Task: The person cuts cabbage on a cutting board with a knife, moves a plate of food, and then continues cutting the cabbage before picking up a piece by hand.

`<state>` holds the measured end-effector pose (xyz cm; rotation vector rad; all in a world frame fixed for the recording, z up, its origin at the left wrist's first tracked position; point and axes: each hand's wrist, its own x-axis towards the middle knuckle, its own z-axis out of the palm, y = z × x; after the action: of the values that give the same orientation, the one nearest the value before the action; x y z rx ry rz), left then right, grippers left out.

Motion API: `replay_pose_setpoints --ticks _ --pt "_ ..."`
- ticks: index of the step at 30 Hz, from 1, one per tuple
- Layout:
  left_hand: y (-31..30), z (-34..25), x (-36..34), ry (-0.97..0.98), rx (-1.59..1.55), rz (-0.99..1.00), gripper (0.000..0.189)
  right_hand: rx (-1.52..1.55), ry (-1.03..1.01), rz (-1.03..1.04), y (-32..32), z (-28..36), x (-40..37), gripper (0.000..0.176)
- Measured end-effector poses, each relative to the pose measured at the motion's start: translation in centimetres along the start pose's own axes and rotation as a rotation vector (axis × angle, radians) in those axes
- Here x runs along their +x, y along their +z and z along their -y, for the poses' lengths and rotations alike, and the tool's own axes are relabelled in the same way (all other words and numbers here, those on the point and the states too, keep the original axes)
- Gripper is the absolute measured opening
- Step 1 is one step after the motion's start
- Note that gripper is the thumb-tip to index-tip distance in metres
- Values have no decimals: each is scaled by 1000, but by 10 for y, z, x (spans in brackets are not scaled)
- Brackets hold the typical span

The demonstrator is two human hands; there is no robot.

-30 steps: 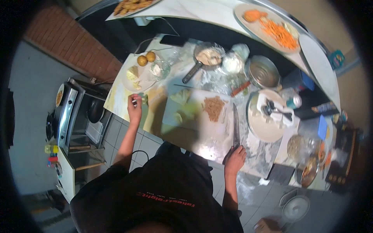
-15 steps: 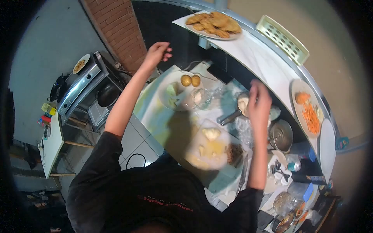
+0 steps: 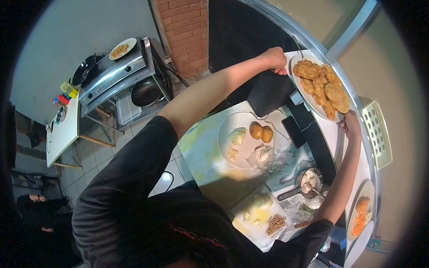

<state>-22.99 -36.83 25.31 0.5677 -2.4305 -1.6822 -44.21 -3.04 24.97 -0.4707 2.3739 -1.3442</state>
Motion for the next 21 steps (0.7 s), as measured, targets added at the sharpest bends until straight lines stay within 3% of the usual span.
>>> replay_pose_setpoints --ticks 2,4,6,8,10,12,15,21 --pt "-2 0 5 -10 59 -77 25 3 28 29 2 8 -9 17" --pt "-4 -1 11 -15 79 -33 23 77 -4 108 4 12 -18 22" --pt "-2 -13 13 37 373 -12 23 139 -18 107 4 7 -20 28" --pt "12 -16 28 116 412 -3 23 123 -47 79 3 1 -17 27" --pt "16 -19 30 49 388 81 23 116 -45 116 8 7 -27 25" --pt "18 -11 33 -16 118 60 22 149 -56 87 11 4 -31 26" --pt "20 2 31 52 212 39 23 106 -45 4 19 5 -40 29" --pt "22 6 -34 191 -205 -150 17 132 -41 -34 28 10 -67 33"
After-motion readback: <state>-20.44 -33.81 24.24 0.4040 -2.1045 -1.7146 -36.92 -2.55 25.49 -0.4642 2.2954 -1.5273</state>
